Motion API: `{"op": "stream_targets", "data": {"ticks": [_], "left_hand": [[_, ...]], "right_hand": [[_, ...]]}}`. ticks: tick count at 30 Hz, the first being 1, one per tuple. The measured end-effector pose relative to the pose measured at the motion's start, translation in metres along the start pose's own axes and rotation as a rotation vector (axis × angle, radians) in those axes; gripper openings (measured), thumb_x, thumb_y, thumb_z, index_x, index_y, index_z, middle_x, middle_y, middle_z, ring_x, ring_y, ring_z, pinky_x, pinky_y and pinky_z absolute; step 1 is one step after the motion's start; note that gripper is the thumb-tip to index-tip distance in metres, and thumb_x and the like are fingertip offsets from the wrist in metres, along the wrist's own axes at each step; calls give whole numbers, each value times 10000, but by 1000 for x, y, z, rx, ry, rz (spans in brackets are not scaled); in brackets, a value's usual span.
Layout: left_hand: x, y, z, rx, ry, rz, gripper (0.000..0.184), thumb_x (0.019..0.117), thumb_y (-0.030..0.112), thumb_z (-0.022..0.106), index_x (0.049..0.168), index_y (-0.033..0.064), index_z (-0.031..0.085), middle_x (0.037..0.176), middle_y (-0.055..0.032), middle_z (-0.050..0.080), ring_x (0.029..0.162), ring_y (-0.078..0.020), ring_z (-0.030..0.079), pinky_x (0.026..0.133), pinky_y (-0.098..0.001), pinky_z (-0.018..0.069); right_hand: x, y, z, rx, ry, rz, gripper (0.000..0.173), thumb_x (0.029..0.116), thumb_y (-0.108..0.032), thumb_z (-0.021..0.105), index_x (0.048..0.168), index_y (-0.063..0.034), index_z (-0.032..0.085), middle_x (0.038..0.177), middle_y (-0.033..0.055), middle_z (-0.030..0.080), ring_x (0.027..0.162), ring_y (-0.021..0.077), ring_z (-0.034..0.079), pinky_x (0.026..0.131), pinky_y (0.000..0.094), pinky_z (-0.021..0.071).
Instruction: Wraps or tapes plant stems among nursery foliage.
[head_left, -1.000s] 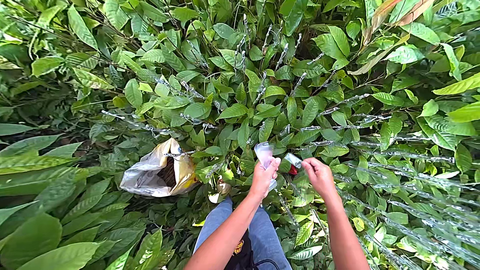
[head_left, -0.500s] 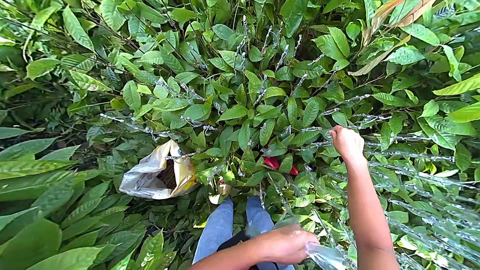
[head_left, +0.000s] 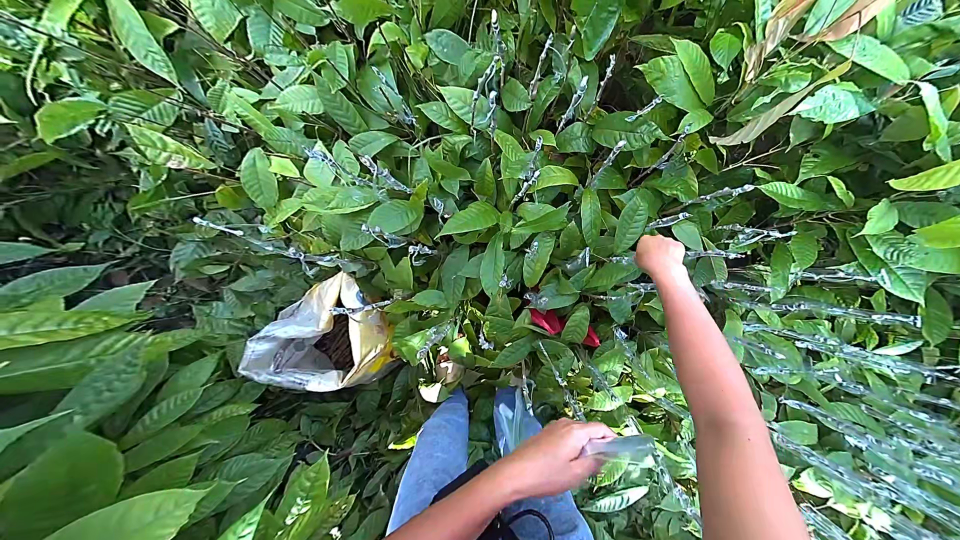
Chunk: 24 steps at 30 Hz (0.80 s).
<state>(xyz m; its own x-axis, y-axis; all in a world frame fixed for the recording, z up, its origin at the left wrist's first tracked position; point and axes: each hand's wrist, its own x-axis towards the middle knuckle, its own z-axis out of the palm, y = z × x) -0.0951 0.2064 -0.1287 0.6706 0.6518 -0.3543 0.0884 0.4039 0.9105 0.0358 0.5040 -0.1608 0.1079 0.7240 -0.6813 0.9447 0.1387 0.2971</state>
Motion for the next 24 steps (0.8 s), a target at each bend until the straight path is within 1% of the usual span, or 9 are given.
{"op": "stream_targets", "data": {"ticks": [3,6,8,10,11,15,18,21,24], "left_hand": [[-6,-7,-4,-53,56,2,312,1045,183,498,1247,2,652,934,-128,687,823,-177,638,805,-385,524],[-13,-14,-10,-106,122,-10,314,1052,220,489,1229,20,655,875,-61,649,735,-96,571,718,-294,488],[-16,-18,-14,-154,162,-26,337,1063,254,470,1247,36,649,866,-24,642,676,-51,533,655,-247,464],[-19,-20,-18,-225,217,-29,369,1080,305,444,1263,44,630,842,23,614,595,-5,476,563,-190,420],[-21,-22,-20,-257,249,-23,379,1083,313,434,1268,43,625,837,37,610,576,7,468,545,-174,418],[-32,-30,-28,-306,358,2,391,1093,332,426,1279,44,614,848,57,625,566,26,481,543,-153,436],[-40,-35,-33,-344,435,13,368,1090,327,441,1256,52,621,832,84,621,556,45,475,530,-135,429],[-43,-36,-36,-378,481,10,341,1090,307,443,1257,65,616,834,100,624,555,51,473,524,-126,424],[-43,-37,-36,-387,488,20,332,1090,297,441,1255,67,613,836,102,624,557,54,474,526,-124,424]], "right_hand": [[5,-14,4,-1,-45,3,291,988,-136,577,1190,45,681,1302,269,645,1230,464,609,919,691,478],[16,-32,17,-44,-54,24,297,1006,-121,540,1205,56,671,1314,267,639,1243,455,604,932,675,479],[26,-44,26,-80,-31,26,296,1008,-109,536,1206,66,670,1312,273,637,1250,453,598,942,662,477],[32,-56,27,-115,-29,9,291,1008,-86,527,1208,77,662,1311,281,632,1243,453,604,930,648,495],[34,-62,26,-140,-34,-1,290,1006,-80,525,1203,83,661,1310,281,632,1237,449,609,925,642,500],[28,-74,24,-308,-114,-51,318,1030,-110,502,1215,107,642,1327,291,611,1254,453,588,932,637,485],[20,-67,31,-385,-163,-66,355,1056,-181,483,1217,87,651,1327,272,621,1256,432,598,945,627,492],[21,-56,43,-341,-151,-55,318,1049,-115,461,1209,80,653,1320,268,630,1239,436,615,933,631,503],[25,-55,47,-276,-151,-23,314,1041,-87,461,1239,77,641,1346,272,615,1249,440,609,938,632,504]]}}
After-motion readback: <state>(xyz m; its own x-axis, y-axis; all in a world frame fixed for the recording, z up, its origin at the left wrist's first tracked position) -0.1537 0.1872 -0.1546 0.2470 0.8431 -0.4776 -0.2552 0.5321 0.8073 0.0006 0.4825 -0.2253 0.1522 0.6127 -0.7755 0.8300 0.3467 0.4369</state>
